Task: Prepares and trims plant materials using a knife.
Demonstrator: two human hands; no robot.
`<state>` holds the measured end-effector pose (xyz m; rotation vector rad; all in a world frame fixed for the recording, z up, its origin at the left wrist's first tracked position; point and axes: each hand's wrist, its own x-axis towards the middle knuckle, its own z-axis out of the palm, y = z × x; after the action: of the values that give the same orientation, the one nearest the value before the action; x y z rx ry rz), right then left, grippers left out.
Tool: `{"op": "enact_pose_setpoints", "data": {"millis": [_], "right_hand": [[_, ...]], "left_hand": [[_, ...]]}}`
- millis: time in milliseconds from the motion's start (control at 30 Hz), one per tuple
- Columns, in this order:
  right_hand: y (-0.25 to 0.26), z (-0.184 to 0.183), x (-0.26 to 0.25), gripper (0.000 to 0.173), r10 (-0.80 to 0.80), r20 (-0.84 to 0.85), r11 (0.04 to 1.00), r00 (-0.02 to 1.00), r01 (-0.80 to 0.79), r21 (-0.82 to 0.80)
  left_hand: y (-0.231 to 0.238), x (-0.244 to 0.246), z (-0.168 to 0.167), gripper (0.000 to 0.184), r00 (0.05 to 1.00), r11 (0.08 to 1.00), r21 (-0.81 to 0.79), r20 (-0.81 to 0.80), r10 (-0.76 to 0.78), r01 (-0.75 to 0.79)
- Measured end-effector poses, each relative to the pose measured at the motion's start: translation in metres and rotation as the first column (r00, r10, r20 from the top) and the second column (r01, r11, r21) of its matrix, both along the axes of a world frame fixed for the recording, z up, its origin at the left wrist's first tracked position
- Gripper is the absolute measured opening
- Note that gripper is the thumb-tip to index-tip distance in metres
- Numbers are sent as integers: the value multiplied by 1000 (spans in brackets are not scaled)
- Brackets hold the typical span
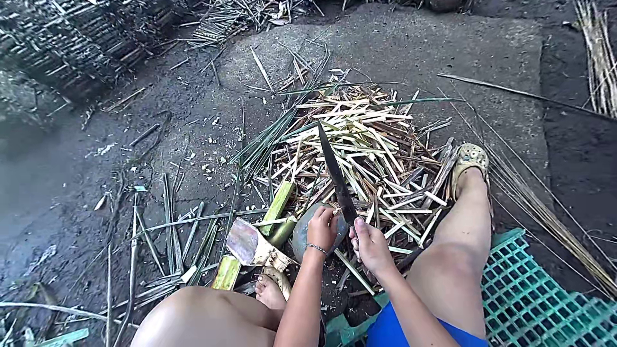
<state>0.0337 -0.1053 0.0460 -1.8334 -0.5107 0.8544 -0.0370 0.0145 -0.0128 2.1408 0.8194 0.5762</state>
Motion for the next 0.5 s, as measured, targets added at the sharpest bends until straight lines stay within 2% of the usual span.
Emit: {"op": "enact_pose_setpoints", "data": {"millis": [133, 300, 400, 500], "right_hand": [[3, -6, 2, 48, 38, 31, 995, 999, -35, -93], [2, 1, 3, 51, 52, -43, 987, 998, -58, -151], [-1, 13, -1, 51, 42, -114, 986, 993, -59, -153], [-5, 8, -9, 53, 37, -145, 982, 989, -63, -176]], "left_hand": [[2, 0, 1, 20, 999, 1000, -23, -37, -1, 0], [3, -5, -15, 24, 962, 991, -132, -264, -74, 40], [-5, -5, -18, 19, 981, 999, -37, -196, 4, -11], [-16, -7, -25, 18, 983, 998, -24, -175, 61, -66]]}}
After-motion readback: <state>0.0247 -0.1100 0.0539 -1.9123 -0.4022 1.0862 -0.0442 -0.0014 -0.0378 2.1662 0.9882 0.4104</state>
